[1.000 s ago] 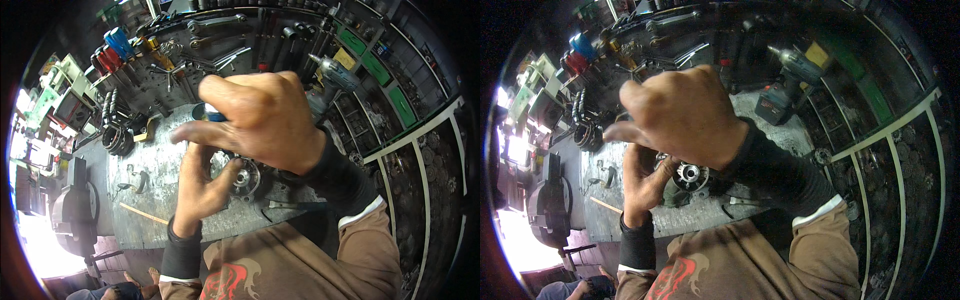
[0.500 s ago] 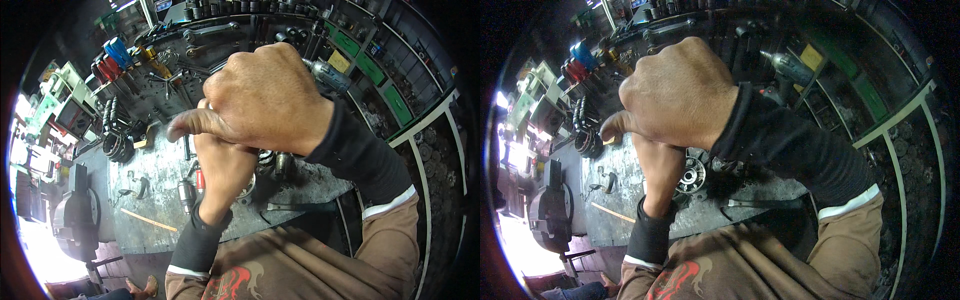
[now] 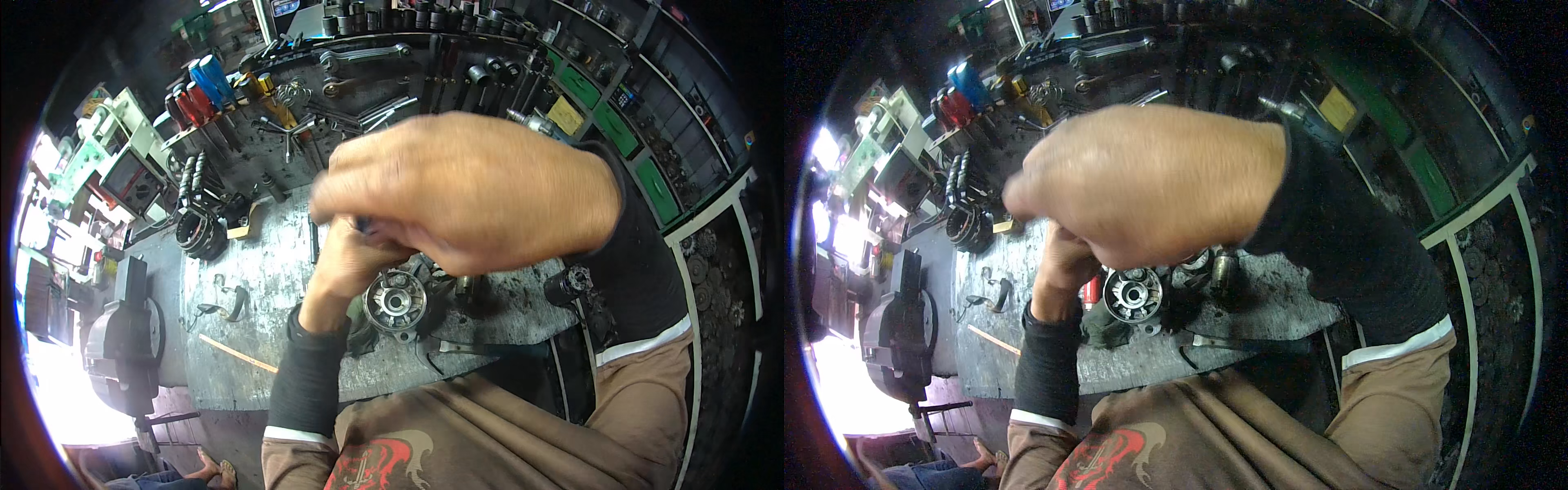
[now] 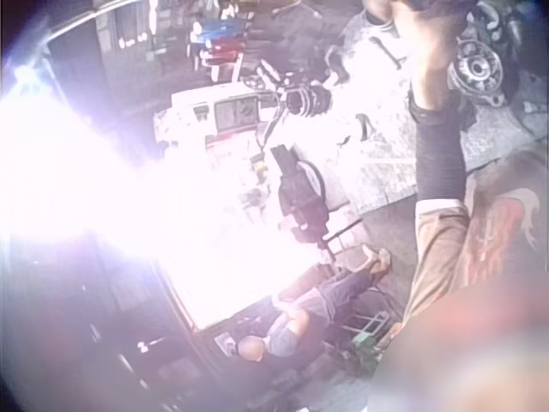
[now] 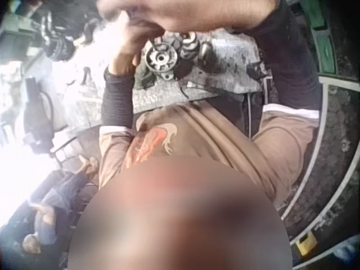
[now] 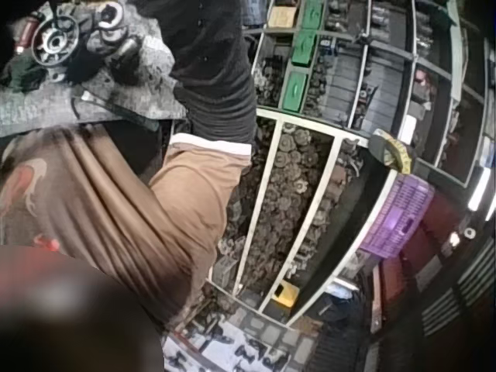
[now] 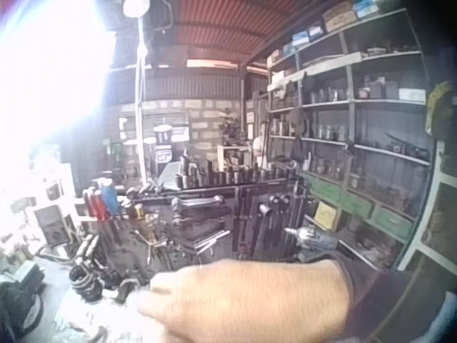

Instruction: The person assembles a mechanical component on a workbench, inserting small parts into a circular housing, applying grease, and using a power drill and screwdriver to secure components.

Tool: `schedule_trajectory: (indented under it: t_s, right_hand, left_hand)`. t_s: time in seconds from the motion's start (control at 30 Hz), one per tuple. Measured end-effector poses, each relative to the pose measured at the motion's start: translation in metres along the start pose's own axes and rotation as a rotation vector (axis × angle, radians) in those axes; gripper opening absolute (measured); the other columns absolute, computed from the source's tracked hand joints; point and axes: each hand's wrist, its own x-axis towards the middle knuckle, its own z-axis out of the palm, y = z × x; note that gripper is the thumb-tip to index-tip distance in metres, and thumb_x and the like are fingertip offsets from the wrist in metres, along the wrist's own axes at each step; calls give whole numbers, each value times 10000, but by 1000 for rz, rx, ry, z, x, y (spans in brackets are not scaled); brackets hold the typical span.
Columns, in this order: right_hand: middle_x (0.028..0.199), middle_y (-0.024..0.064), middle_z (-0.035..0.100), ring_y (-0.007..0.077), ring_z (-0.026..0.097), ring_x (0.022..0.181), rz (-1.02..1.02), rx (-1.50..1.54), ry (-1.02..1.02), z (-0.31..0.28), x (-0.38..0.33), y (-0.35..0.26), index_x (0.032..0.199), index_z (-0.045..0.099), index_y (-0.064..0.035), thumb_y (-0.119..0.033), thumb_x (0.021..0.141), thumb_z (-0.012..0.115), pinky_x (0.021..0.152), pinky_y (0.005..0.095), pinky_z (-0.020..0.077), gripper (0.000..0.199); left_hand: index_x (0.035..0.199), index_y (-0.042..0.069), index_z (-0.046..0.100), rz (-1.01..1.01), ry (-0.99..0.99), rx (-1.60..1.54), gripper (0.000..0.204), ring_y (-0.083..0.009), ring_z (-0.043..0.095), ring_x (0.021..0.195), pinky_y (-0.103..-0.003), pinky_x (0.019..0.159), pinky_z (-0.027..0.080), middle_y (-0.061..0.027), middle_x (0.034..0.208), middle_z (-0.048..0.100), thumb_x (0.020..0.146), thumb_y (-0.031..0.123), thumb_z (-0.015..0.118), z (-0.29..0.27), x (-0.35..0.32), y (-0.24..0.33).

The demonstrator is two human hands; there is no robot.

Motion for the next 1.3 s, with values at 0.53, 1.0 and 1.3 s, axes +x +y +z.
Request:
schedule_trajectory:
  t_s: [0.53, 1.0, 1.3]
  right_hand:
    - [743, 103, 764, 236, 780, 724, 216, -480, -64, 0, -4, -12, 768, 796, -123, -346, 849, 796, 629, 383, 631, 238]
    - [722, 123, 748, 274, 760, 665, 218, -383, -97, -6, -5, -16, 810, 797, -87, -377, 951, 728, 653, 386, 635, 330]
    - [762, 141, 702, 318, 742, 717, 199, -306, -228, -10, -6, -10, 972, 707, -28, -266, 936, 740, 606, 396, 591, 243]
  left_hand:
    - [1106, -19, 663, 299, 234, 73, 328, -144, 693, 985, -308, 848, 557, -61, 1068, 714, 795, -78, 750, 20, -9, 13]
    - [1110, -35, 658, 473, 342, 307, 324, -251, 680, 970, -327, 811, 527, -128, 1101, 662, 796, -36, 735, 33, -14, 2]
    - [1185, -25, 644, 229, 122, 102, 423, -170, 661, 902, -314, 840, 541, -60, 949, 684, 777, -57, 750, 7, -2, 11]
